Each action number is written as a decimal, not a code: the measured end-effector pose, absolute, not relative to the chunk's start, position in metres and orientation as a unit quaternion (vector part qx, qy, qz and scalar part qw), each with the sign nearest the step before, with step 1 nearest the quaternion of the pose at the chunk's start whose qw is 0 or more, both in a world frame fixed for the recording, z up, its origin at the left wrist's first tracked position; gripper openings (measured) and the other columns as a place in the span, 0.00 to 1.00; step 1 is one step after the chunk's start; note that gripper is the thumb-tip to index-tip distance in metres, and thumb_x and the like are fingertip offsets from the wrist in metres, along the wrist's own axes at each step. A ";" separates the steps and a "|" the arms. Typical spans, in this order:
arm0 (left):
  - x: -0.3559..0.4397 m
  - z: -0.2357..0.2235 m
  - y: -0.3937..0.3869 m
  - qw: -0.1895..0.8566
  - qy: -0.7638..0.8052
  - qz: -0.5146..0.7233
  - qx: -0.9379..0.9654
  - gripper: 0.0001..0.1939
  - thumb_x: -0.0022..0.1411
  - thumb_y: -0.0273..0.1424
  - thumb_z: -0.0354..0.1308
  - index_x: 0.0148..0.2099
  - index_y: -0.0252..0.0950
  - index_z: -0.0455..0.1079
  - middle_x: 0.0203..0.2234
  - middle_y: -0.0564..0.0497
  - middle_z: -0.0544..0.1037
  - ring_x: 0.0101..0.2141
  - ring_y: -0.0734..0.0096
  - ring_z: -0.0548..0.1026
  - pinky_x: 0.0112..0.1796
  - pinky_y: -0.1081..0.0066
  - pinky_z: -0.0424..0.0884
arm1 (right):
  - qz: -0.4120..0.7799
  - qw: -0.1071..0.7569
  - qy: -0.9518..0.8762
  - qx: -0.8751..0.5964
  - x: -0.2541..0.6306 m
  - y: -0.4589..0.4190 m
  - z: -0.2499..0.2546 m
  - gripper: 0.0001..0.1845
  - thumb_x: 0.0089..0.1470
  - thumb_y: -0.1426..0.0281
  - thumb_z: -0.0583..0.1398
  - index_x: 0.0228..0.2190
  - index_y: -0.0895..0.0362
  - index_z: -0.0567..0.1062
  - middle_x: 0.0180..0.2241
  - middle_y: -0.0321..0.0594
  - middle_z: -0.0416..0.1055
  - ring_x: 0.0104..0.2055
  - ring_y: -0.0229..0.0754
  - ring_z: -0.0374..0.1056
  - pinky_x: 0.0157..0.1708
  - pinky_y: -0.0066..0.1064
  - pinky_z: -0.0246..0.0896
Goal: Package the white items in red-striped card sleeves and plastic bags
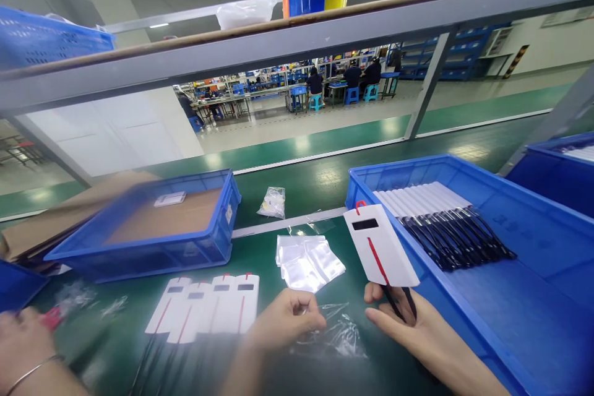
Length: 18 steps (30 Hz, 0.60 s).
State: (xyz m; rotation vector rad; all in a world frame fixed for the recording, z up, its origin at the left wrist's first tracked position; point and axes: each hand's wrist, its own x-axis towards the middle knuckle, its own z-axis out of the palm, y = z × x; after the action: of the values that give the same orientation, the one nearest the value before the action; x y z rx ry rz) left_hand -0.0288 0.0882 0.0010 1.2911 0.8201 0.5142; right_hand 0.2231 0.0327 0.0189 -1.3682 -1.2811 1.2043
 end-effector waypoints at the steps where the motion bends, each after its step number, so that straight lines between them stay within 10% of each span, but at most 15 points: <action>1: -0.028 0.004 0.087 0.679 0.371 0.241 0.586 0.17 0.56 0.39 0.68 0.27 0.32 0.69 0.17 0.56 0.67 0.20 0.79 0.61 0.22 0.76 0.54 | 0.502 0.428 -0.517 -0.546 0.224 0.032 0.016 0.16 0.56 0.56 0.65 0.40 0.52 0.71 0.40 0.35 0.68 0.32 0.38 0.61 0.35 0.29 0.61; 9: -0.016 0.026 0.077 0.560 0.425 0.258 0.663 0.11 0.58 0.31 0.64 0.25 0.32 0.71 0.17 0.56 0.67 0.22 0.78 0.61 0.24 0.76 0.53 | 0.600 0.364 -0.514 -0.494 0.216 0.027 0.014 0.20 0.55 0.52 0.63 0.40 0.53 0.72 0.44 0.41 0.73 0.51 0.53 0.66 0.49 0.37 0.61; 18: -0.002 0.020 0.070 0.323 0.398 0.275 0.813 0.10 0.66 0.30 0.61 0.30 0.36 0.74 0.27 0.54 0.78 0.31 0.73 0.72 0.33 0.73 0.59 | 0.620 0.291 -0.564 -0.461 0.201 0.034 0.029 0.10 0.56 0.64 0.63 0.37 0.55 0.69 0.34 0.36 0.70 0.40 0.47 0.67 0.43 0.36 0.63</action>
State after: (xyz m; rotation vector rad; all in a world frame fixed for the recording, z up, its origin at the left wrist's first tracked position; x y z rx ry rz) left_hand -0.0021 0.0697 0.0204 2.1351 1.0451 0.7222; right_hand 0.2014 0.0343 0.0292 -1.2304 -1.5031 1.6543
